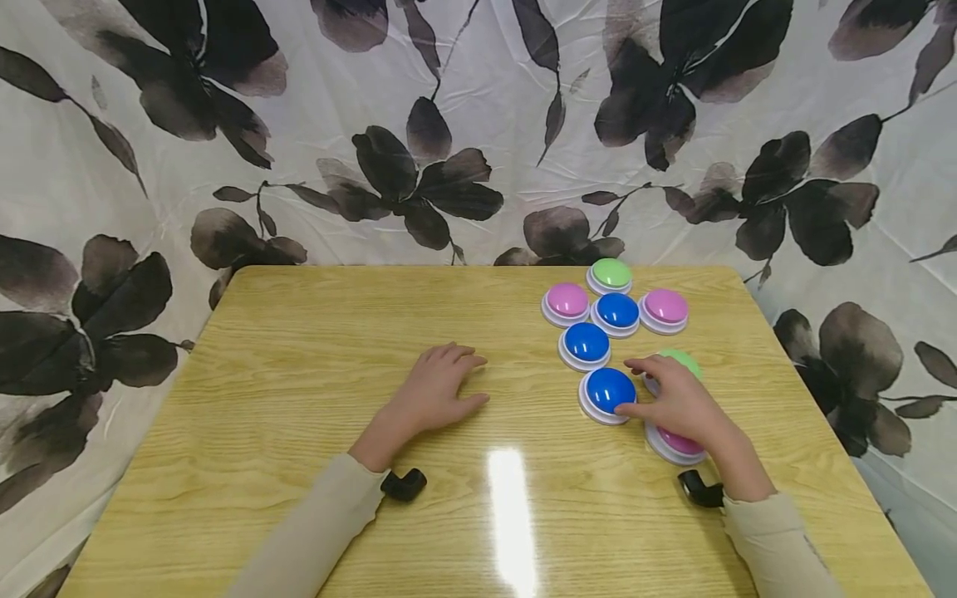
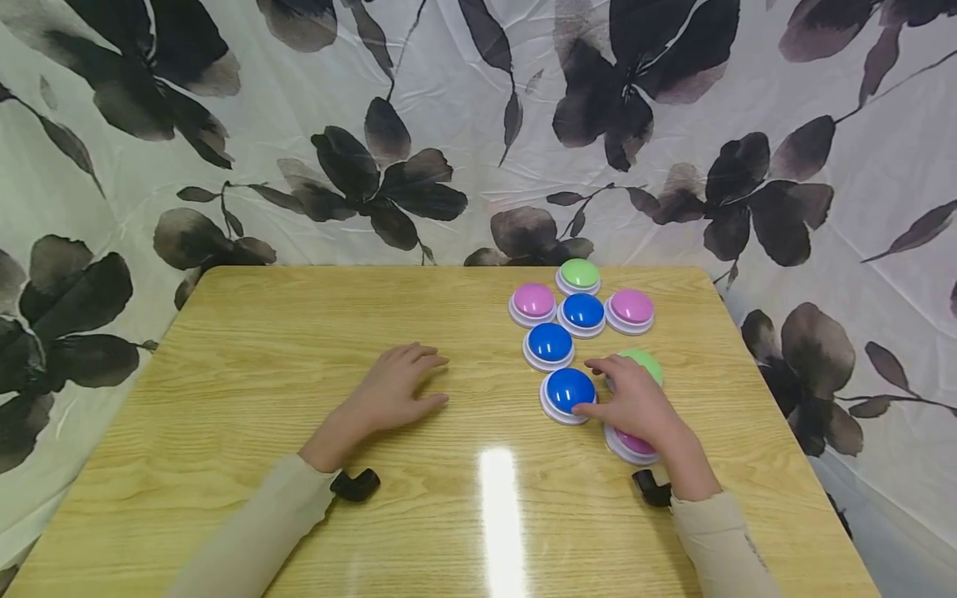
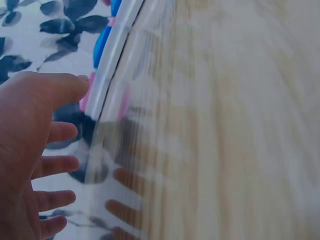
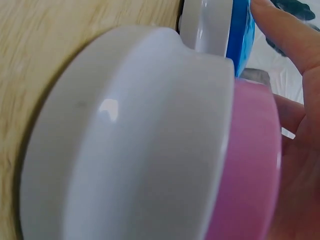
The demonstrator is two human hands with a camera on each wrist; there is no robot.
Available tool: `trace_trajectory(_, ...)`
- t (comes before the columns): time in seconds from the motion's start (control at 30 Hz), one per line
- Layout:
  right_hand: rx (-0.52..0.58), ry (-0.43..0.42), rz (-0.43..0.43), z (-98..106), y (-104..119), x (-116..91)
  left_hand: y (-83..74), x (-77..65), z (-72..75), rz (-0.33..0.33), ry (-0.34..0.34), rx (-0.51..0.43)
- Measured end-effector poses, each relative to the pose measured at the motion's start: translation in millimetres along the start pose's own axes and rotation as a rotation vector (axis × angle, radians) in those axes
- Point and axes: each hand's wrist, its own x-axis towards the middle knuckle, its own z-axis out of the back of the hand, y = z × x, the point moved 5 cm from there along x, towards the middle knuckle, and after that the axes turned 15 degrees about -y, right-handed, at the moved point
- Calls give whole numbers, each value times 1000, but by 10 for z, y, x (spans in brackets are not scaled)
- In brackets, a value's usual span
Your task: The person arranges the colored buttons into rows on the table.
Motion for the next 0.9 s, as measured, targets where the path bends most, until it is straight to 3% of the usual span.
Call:
trace_trajectory(0.37,63,22,-40,-58,-3,-35,-315,192,-187,-69,17,-63)
trace_trajectory(0.6,121,26,-33,-84,6,-33,-442,311,-313,-99,-12,-95)
trace_trajectory(0.9,70,51,-58,-137,-20,-72,-633,449,-490,-118,-8,-159)
